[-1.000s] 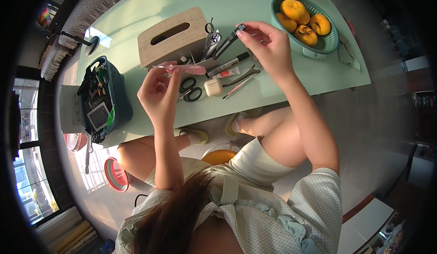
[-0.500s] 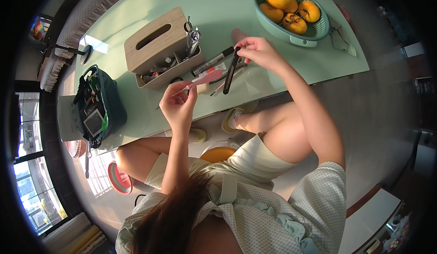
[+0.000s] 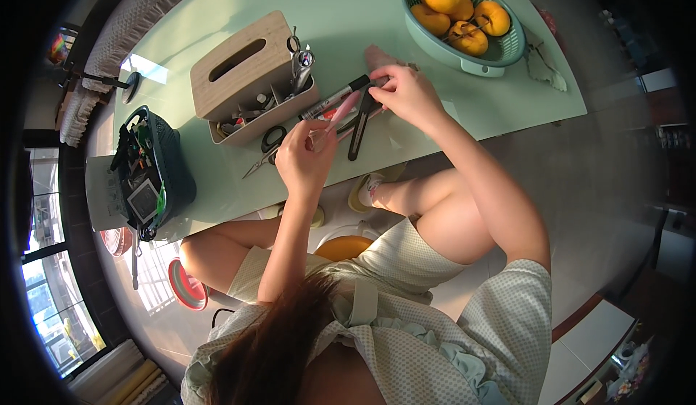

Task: The person is assembling small plastic toy parts and organizing tools and items into a wooden storage box on a table.

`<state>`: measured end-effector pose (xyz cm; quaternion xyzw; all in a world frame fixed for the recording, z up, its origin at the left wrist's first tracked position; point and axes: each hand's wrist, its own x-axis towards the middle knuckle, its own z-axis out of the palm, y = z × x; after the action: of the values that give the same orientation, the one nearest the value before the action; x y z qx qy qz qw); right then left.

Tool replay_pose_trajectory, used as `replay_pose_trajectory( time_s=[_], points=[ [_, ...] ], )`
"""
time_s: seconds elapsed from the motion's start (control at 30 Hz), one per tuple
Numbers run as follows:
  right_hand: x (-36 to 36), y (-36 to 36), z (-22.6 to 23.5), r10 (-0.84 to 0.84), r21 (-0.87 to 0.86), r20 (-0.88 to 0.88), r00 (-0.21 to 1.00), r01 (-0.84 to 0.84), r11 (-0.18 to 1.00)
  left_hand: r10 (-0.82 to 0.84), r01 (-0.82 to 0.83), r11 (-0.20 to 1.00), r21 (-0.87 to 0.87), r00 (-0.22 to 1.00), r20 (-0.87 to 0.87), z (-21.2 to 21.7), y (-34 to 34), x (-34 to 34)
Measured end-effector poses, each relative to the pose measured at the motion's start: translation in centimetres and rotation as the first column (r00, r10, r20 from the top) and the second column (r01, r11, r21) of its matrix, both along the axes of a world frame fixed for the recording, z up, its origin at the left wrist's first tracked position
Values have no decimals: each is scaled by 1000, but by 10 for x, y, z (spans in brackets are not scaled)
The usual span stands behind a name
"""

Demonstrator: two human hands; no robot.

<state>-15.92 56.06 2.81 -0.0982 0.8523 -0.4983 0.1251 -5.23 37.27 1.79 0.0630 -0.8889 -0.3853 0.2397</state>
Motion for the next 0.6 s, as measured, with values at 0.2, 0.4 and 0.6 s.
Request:
replay_pose_trajectory(
  time_s=[0.2,0.4,0.6],
  points=[
    [1,-1,1,45,91,-76,996,-38,995,33,-32,985,-170,999,2,-1,2,-2],
    [-1,-3,-3,63,83,-119,991,-53,995,17,-19,988,-151,1000,-16,5,-1,-1],
    [0,-9,8,72,132,-195,978,-47,990,35,-41,994,-105,997,-62,11,-11,0]
  ],
)
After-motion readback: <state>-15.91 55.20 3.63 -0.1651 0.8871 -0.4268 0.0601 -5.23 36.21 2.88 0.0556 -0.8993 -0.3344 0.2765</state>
